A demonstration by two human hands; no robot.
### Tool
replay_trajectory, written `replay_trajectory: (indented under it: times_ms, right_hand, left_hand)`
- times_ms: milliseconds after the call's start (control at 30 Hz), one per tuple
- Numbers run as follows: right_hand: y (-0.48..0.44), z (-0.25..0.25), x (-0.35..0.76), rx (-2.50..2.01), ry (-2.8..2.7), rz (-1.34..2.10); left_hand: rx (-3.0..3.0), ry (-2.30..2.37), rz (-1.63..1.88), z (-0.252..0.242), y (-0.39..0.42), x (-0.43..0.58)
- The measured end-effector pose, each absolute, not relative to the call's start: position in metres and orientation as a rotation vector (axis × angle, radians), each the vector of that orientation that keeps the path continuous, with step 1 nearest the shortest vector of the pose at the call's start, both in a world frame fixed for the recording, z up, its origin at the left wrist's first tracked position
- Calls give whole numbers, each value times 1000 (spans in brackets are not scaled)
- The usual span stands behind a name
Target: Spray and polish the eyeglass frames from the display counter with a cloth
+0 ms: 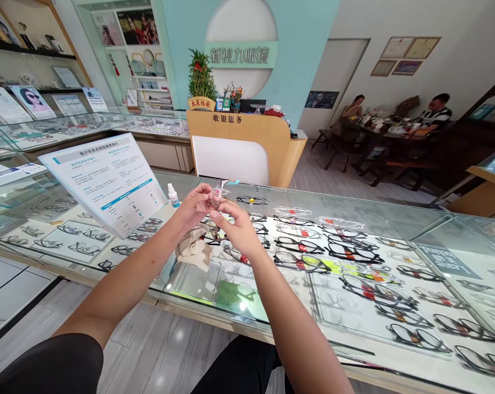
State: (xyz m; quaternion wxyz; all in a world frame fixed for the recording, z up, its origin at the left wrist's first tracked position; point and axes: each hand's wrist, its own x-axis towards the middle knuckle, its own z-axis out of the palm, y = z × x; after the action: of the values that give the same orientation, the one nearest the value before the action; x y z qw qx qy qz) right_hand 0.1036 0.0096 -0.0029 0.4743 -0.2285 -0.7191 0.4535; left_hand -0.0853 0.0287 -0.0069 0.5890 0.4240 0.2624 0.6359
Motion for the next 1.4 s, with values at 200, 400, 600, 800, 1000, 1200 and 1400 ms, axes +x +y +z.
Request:
replay_trajectory:
  times_ms: [200, 400, 600, 800, 1000, 1200, 1400]
  right_hand:
    - [9, -1, 104, -583, -1734, 1162]
    - [10, 0, 106, -609, -1670, 1153]
    - [22, -7, 113, -722, -1592, 1043]
    - [32, -13, 114, -732, -1553, 1007]
    - [31, -11, 114, -743, -1543, 996]
    - [32, -10, 115, -728, -1528, 1004]
    - [31, -8, 116, -742, -1531, 1000]
  left_hand:
    - [1038, 614, 1409, -5, 27, -85]
    - [1166, 673, 1447, -6, 34, -94]
    - [1258, 1433, 2087, -14, 50, -130]
    - [1083, 2092, 2068, -23, 61, -156]
    - [753, 2200, 1733, -40, 78, -164]
    - [581, 2139, 1621, -68, 95, -180]
    - [558, 1920, 1728, -57, 94, -179]
